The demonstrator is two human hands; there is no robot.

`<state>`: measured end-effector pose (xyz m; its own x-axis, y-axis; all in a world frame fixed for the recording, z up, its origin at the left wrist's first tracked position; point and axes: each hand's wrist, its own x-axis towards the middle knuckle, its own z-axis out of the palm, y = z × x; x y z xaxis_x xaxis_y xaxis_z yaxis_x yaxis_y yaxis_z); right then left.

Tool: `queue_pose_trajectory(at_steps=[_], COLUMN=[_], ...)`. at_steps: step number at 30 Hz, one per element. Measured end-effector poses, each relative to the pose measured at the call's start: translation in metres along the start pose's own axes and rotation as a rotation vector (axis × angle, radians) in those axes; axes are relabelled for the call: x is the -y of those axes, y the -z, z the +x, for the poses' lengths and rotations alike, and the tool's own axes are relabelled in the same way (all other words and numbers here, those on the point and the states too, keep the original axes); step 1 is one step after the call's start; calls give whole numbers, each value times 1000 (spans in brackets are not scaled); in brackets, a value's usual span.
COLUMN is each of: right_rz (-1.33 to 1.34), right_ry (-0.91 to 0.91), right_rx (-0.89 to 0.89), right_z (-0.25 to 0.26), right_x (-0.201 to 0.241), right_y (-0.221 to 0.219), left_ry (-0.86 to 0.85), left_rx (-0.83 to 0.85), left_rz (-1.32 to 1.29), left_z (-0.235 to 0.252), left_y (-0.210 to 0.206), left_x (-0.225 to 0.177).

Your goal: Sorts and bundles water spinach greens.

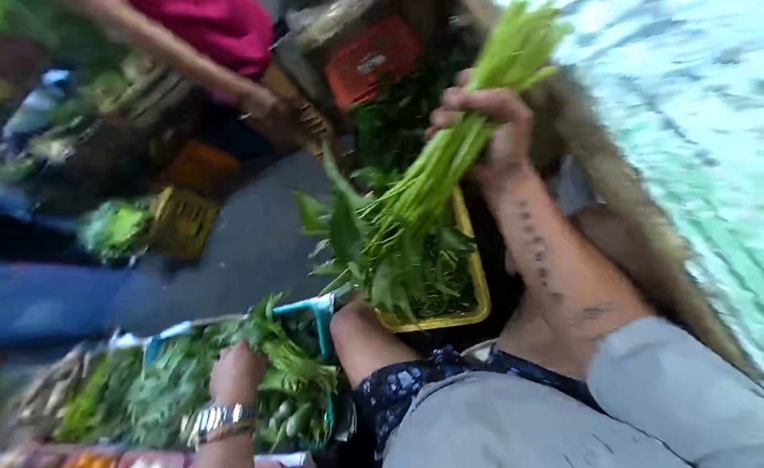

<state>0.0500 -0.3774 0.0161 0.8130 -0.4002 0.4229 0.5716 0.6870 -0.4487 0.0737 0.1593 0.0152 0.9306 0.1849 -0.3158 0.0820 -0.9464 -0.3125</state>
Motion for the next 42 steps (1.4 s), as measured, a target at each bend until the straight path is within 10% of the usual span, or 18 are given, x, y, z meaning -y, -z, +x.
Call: queue_pose_trajectory(at_steps=[10, 20, 32, 42], right_rz=[216, 124, 214, 222], right_ry=[-16, -77, -137, -158], right_rx=[15, -116, 78, 102], right_z=[-2, -13, -28, -37], right_x=[-23, -38, -27, -37], right_y=[4, 21, 23, 16], left_ry=[115, -72, -375, -562], left_rx=[249, 467, 153, 379], left_rz=[108, -1010, -939, -625], left_z=[-3, 0, -12, -42], left_y=[23, 44, 90, 40], left_x=[41, -5, -44, -104])
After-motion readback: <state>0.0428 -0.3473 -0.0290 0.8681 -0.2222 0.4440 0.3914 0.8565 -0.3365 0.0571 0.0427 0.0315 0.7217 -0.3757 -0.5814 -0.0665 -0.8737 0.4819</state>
